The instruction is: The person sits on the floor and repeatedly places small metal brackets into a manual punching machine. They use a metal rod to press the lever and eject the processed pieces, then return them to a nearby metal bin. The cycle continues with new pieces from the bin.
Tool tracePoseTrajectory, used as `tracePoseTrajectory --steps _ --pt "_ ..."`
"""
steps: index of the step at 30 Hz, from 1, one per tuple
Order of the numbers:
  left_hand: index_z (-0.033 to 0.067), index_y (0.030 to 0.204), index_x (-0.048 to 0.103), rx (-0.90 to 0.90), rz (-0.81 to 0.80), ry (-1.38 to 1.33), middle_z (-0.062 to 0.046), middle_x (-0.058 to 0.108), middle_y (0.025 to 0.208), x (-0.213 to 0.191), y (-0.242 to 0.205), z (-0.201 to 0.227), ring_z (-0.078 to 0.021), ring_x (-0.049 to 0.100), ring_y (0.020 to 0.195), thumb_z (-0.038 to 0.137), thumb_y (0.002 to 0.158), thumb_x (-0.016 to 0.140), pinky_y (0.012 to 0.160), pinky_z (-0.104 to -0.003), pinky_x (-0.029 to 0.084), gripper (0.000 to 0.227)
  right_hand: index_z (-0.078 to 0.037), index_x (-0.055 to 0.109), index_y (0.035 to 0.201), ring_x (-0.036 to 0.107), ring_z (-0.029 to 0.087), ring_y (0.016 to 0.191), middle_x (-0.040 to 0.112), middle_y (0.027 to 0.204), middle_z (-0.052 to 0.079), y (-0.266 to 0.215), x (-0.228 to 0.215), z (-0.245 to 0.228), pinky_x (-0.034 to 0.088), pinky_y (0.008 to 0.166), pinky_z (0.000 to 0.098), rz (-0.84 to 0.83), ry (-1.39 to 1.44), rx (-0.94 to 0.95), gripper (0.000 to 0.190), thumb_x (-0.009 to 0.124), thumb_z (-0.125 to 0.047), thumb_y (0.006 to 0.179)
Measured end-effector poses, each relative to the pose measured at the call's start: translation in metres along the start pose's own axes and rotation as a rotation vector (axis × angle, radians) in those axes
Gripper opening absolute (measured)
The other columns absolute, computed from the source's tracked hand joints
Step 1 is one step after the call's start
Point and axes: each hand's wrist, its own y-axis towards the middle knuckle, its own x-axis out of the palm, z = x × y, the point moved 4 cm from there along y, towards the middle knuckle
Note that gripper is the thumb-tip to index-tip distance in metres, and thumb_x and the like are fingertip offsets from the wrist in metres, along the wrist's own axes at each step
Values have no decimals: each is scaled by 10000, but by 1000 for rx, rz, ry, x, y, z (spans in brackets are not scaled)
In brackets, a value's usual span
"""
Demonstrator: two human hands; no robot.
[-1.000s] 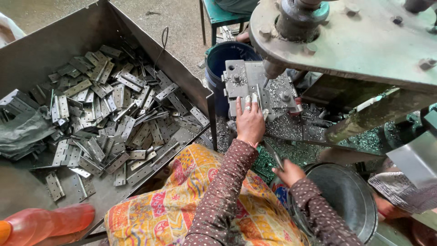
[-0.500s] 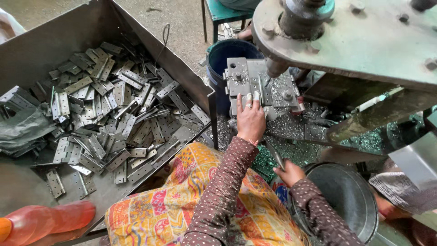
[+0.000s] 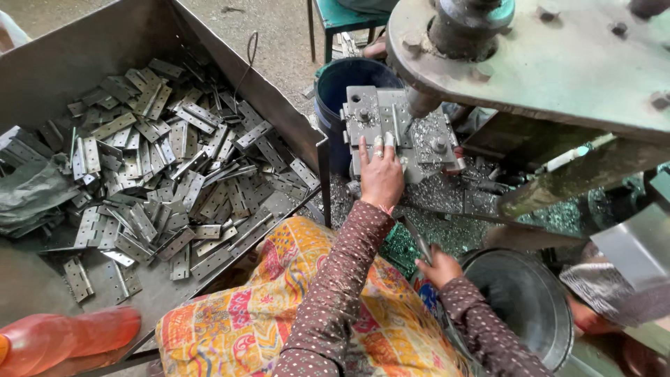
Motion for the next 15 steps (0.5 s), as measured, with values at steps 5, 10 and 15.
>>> tracePoseTrajectory --steps 5,10,15 --pt "118 1100 760 5 -143 17 -161 463 1550 2 28 -2 -362 435 1438 217 992 479 1217 -632 34 317 -63 605 1037 730 368 703 727 752 178 6 -46 -4 580 673 490 -99 -159 4 548 651 -587 883" --pt "92 1179 739 -11 -23 78 -157 524 1494 -10 31 -7 -335 449 1421 248 1028 470 1230 -623 61 346 -77 621 1049 735 370 695 723 758 175 -7 3 1 587 671 482 75 -7 6 478 616 -533 907" --pt "105 1234 700 59 181 -301 -97 612 1399 -38 -29 -14 -273 511 1371 309 979 559 1234 -539 235 356 -98 646 1127 712 441 813 720 849 237 3 26 29 563 733 536 31 10 40 531 663 -569 883"
